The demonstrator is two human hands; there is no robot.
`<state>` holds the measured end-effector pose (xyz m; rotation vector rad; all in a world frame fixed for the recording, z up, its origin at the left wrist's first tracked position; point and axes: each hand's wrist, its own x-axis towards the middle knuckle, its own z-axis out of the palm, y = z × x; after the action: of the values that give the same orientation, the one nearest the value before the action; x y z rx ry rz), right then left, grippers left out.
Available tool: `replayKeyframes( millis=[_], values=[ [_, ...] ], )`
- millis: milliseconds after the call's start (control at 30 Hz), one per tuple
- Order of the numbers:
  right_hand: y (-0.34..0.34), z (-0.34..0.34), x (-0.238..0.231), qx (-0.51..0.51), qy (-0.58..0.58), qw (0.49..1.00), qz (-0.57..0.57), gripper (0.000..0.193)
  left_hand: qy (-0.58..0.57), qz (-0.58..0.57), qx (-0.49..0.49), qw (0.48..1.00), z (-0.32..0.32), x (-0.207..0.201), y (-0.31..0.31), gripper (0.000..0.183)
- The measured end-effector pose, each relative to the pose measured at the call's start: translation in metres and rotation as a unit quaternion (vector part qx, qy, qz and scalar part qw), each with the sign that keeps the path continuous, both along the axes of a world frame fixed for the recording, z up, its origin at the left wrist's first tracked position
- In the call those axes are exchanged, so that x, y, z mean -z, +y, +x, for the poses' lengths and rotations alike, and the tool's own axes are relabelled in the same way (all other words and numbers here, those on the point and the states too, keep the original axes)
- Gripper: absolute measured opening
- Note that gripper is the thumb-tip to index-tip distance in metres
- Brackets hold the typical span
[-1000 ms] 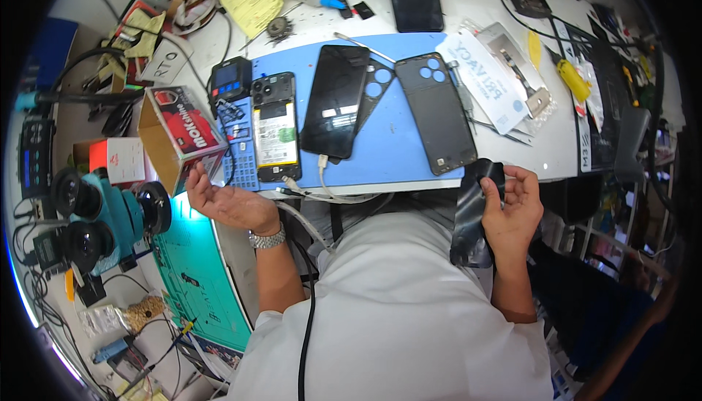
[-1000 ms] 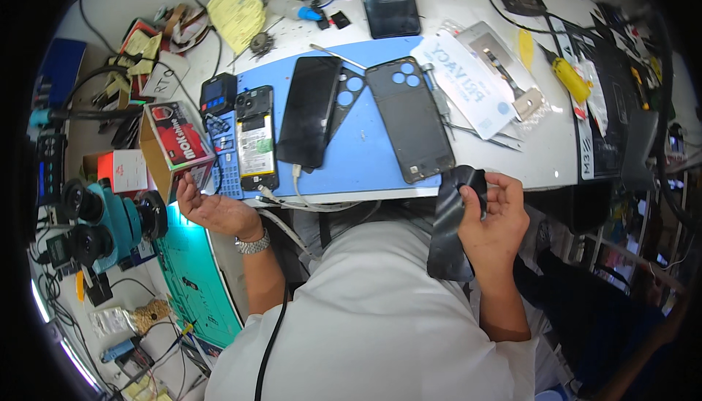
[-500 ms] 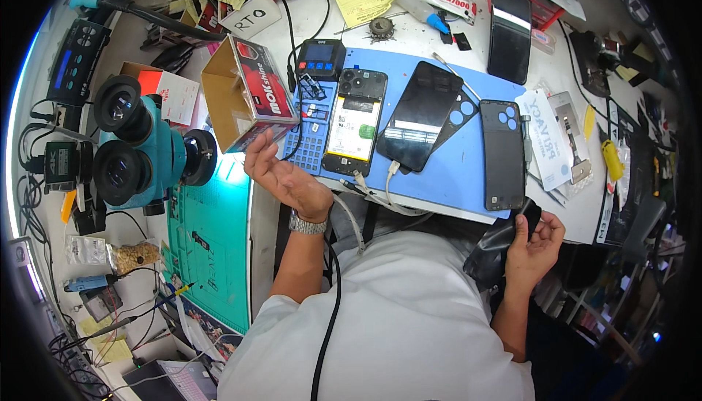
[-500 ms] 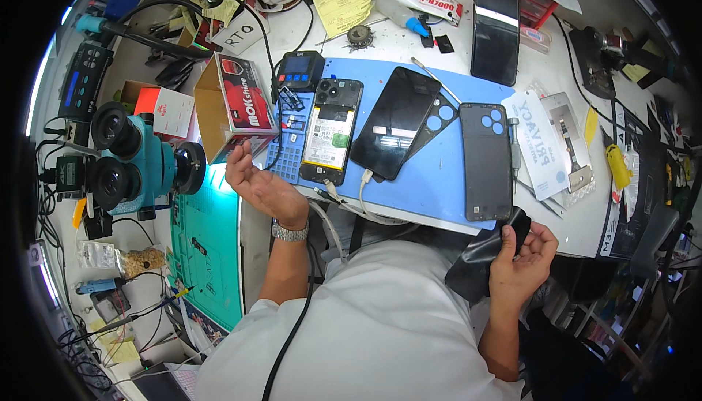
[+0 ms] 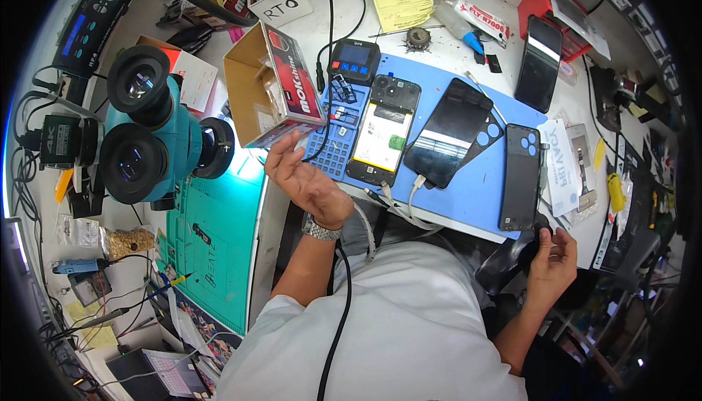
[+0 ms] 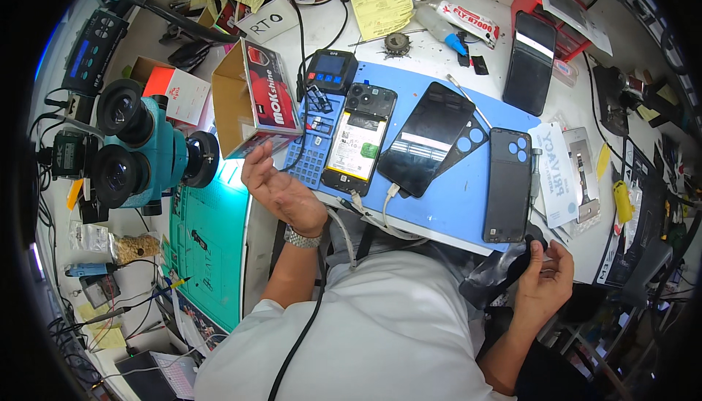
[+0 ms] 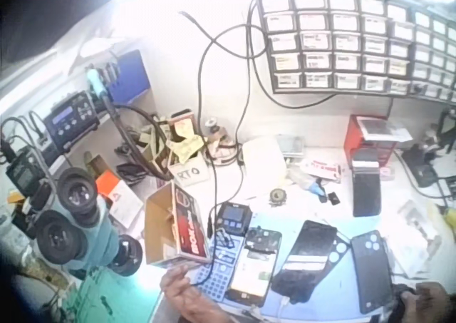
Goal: The person uses a screwdriver to remove screws from the back of a smartphone, then places the back cover aside. They handle a small box of parts and a soldering iron on a green mat, then return to the phone and handle a back cover and a small white component.
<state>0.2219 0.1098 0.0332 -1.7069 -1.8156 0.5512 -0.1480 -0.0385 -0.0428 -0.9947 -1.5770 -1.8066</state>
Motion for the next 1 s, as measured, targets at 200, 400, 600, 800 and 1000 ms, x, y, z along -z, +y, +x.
replayKeyframes(
  millis=[200,400,600,800,1000],
  values=[
    [0.022,-0.014,-0.019,-0.072,0.019,0.992,0.099,0.022,-0.039,-0.059,-0.045,0.997,0.005,-0.01,-0.005,0.035],
    [0.023,-0.093,-0.054,-0.291,0.019,0.949,0.12,0.019,-0.099,-0.225,-0.122,0.962,-0.009,-0.034,-0.011,0.045],
    [0.028,-0.196,-0.058,-0.469,-0.009,0.874,0.126,0.024,-0.054,-0.25,-0.137,0.957,-0.017,-0.024,-0.017,0.061],
    [0.032,-0.297,-0.04,-0.569,-0.021,0.801,0.184,0.032,-0.051,-0.314,-0.158,0.935,-0.015,-0.031,-0.013,0.032],
    [0.034,-0.344,-0.024,-0.648,-0.075,0.729,0.208,0.03,-0.092,-0.301,-0.173,0.933,-0.015,-0.028,-0.011,0.016]
  ],
)
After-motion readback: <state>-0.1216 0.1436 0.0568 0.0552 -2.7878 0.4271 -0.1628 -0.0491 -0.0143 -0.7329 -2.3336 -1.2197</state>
